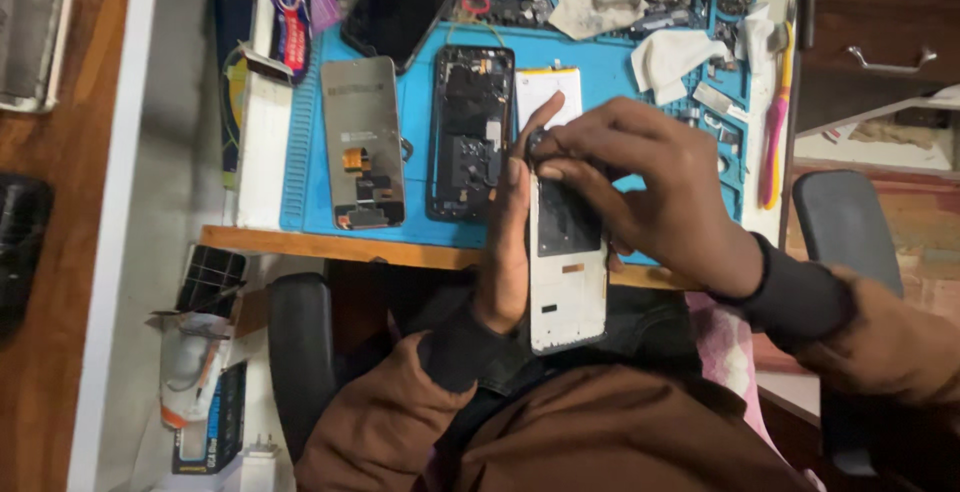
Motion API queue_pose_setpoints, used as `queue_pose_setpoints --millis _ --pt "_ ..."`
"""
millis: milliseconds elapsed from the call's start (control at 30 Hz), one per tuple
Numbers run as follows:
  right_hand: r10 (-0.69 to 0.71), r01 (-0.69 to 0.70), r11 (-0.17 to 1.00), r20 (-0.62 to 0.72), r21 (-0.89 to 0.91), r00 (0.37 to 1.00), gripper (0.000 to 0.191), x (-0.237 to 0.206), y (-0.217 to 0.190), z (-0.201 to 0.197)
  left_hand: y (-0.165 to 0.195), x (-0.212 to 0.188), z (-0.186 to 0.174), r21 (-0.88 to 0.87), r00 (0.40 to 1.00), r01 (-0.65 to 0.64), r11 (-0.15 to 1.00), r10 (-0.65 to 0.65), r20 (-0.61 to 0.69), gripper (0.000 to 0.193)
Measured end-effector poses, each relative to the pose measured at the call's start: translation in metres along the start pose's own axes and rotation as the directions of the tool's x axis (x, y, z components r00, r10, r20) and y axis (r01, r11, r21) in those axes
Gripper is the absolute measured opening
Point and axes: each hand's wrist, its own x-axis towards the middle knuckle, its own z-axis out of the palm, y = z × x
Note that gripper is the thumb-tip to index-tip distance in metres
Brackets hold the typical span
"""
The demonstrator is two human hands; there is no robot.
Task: The person is repairing a white smartphone by peeling off a protective film from the back of the device. They carefully lift the edges and remove the film in sections, revealing the phone's surface underneath.
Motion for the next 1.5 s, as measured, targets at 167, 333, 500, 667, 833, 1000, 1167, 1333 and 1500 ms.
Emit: queue_pose_setpoints --millis 167,333,500,667,833,1000,1167,1333,1500 --pt "-0.171 0.163 0.973 -0.035 -0.163 0.985 0.025 -0.004 -0.005 0.005 0.000 0.004 0.002 0.490 0.981 -0.120 0.864 0.180 -0.076 0.065" --pt "-0.137 0.155 0.973 0.113 -0.169 0.984 0.026 0.001 -0.004 0.007 -0.005 0.007 -0.003 0.482 0.983 -0.081 0.872 0.149 -0.105 0.063" --pt "-0.071 0.076 0.997 0.201 -0.017 0.977 0.016 0.003 0.000 -0.006 -0.008 0.008 -0.011 0.455 0.982 -0.117 0.883 0.171 -0.078 0.057" --pt "0.116 -0.223 0.915 0.310 0.336 0.944 0.013 -0.001 0.031 -0.014 -0.004 0.005 -0.016 -0.037 0.988 0.104 0.994 -0.108 -0.111 0.061" --pt "0.312 -0.345 0.336 0.242 0.876 0.919 0.032 0.001 0.081 -0.038 -0.009 0.009 -0.024 -0.256 0.988 0.118 0.959 -0.139 -0.063 0.059" --pt "0.507 -0.054 0.038 0.027 0.998 0.862 0.030 -0.005 0.137 -0.095 -0.013 0.011 -0.034 -0.409 0.988 0.138 0.902 -0.155 -0.008 0.055" --pt "0.605 -0.042 0.031 0.015 0.999 0.796 0.028 -0.023 0.168 -0.099 -0.015 0.011 -0.037 -0.394 0.989 0.141 0.908 -0.150 0.007 0.056" --pt "0.644 -0.089 0.022 0.054 0.996 0.763 0.025 -0.030 0.173 -0.096 -0.014 0.010 -0.038 -0.413 0.987 0.145 0.899 -0.159 0.002 0.055" --pt "0.661 -0.097 0.040 0.046 0.994 0.749 0.023 -0.035 0.177 -0.099 -0.014 0.011 -0.043 -0.416 0.989 0.144 0.898 -0.148 0.022 0.054"
